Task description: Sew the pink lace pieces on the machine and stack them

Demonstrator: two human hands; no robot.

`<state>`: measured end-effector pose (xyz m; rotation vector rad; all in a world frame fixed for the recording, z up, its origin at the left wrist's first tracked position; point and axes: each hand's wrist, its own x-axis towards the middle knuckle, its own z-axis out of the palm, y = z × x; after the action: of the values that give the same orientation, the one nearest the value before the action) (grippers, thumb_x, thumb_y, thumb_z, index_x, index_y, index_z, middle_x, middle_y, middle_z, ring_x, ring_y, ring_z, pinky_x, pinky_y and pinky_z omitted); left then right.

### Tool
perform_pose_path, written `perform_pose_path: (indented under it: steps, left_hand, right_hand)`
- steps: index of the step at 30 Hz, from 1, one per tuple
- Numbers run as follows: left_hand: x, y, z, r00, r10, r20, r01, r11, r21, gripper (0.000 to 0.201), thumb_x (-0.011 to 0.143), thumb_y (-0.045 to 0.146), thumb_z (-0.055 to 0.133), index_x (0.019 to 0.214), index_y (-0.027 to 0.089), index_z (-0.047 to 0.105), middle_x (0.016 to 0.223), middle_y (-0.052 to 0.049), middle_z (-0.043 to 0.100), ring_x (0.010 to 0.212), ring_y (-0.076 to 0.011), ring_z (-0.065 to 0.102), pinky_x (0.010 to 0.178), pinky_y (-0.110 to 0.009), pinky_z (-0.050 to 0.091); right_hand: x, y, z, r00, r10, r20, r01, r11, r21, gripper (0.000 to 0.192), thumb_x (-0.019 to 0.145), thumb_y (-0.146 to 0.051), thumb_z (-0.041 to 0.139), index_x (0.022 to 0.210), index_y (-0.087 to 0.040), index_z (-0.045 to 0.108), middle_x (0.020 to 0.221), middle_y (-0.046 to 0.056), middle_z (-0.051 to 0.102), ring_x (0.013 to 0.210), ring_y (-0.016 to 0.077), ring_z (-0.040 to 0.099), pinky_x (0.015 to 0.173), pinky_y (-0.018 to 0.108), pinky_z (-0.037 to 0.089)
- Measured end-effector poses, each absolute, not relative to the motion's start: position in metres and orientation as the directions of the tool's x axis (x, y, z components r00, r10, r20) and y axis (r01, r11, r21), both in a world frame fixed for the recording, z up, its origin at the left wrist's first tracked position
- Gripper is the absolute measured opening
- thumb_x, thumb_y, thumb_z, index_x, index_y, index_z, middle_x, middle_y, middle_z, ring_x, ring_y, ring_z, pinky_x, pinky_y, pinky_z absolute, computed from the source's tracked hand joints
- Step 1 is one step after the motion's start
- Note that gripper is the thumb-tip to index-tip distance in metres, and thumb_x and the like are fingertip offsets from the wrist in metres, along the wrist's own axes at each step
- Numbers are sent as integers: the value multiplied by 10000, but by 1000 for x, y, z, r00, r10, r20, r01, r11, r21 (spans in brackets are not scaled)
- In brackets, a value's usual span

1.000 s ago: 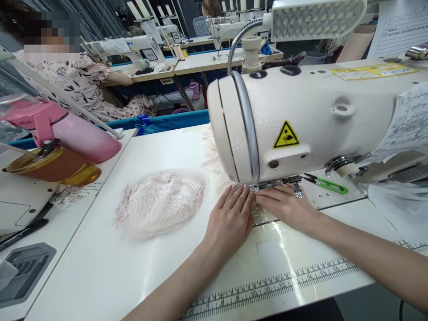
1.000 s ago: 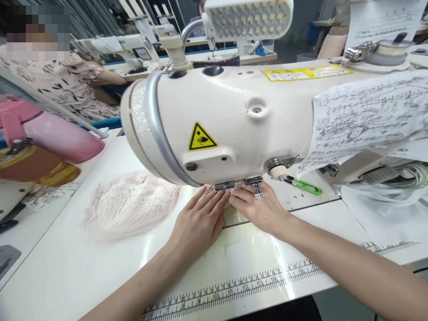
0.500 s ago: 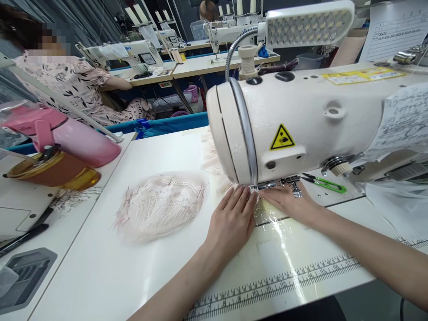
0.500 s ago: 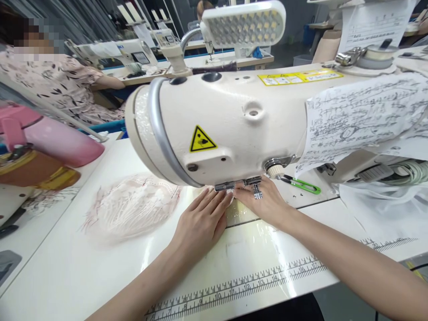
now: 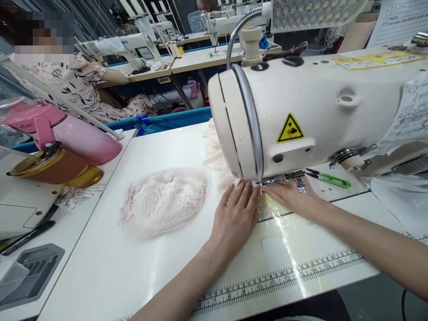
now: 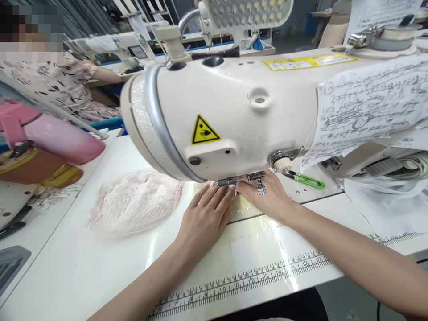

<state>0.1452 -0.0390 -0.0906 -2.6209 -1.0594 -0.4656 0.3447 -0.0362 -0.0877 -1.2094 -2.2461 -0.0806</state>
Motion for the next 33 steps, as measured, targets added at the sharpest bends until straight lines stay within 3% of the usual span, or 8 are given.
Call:
perform_pose_path:
  steps: [5,9,25,33]
  left_hand:
    - [144,-40,-93,730,540,419,646,-745,-167,375,911,126,443,1267,64,544,1295,-118,587,1198,-233,562,1062,-424,418]
    - [143,-40,-91,703,570,427,671,-730,-130,376,921,188,453,1258,55,552,1273,-130,602,1169,-246,584,1074,-448,412]
    - [143,-37,-92,648,643,409,730,-677,-92,395,922,239,437,1260,77,563,1279,-122,599,1208,-261,552,1091,-457,386]
    - [145,-36,-93,611,717,336,770,-636,-43,433,936,262,394,1315,87,508,1338,-113,556,1287,-259,473,1130,-453,328]
  right_hand:
    - [347,-40,-99,-467,668,579,835,548,42,233,939,-325,485,1055,-260,676,956,-32,720,718,169,620,906,412,346]
    - [344,-41,-99,-480,660,579,846,522,107,245,939,-386,483,1040,-281,680,974,-26,715,748,165,633,876,370,338]
    - [336,-43,-96,-488,714,503,857,501,121,295,935,-415,484,1141,-273,639,1040,24,695,803,189,639,868,384,365]
    - [343,-37,-92,-466,707,532,835,551,0,226,939,-296,477,1045,-265,675,1034,21,704,868,179,616,838,355,380]
